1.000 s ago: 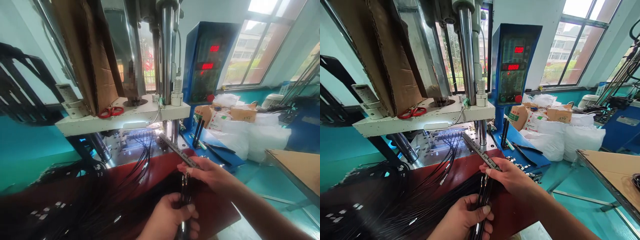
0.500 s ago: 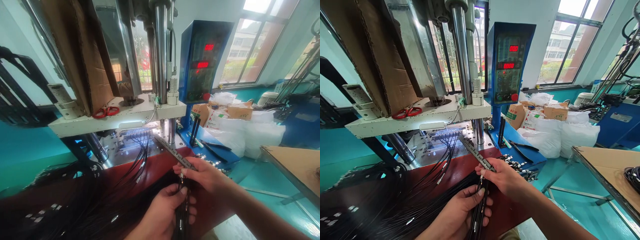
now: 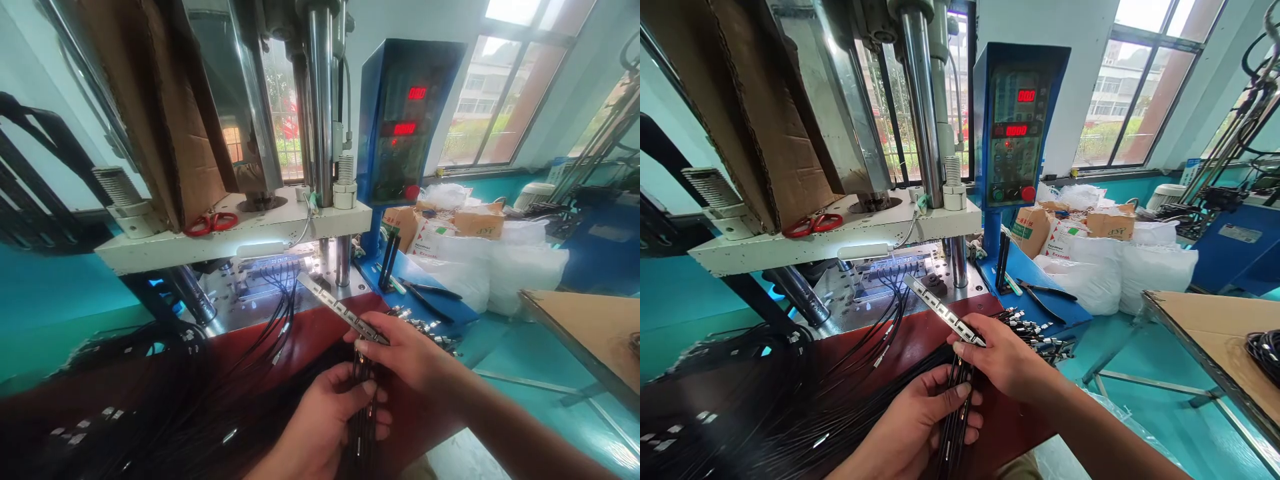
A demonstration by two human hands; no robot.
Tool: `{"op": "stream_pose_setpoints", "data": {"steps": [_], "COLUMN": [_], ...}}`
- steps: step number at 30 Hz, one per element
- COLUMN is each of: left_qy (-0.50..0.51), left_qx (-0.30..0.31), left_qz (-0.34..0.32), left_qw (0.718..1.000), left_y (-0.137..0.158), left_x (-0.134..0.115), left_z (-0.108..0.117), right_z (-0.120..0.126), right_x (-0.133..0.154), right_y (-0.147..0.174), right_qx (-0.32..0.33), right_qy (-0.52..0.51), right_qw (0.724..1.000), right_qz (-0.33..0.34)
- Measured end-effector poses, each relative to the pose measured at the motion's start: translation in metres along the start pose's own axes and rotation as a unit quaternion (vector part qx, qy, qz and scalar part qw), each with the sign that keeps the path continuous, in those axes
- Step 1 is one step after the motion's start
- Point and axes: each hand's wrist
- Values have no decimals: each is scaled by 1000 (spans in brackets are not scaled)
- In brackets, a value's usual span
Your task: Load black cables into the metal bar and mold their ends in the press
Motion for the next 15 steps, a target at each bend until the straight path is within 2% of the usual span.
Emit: {"op": "stream_pose_setpoints", "data": {"steps": [9,15], "left_qy": [-25,-78], "left_qx": [36,81], "left_qz": [18,-51], "left_qw": [999,992], "left_y": [9,8], "left_x": [-8,0], "left_z": [0,12], "right_z": [-3,-5], "right_x": [5,0], "right_y": [-3,-2], "right_qx": [13,7], "right_qy": [-37,-64], "right_qw": [999,998], "right_qz": [-13,-18]}}
Point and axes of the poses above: each hand's wrist, its own y-axis away from the middle knuckle, its own z-axis out of the back of the hand, x = y × z, and after that the axes turned 4 degrees about z, right-handed
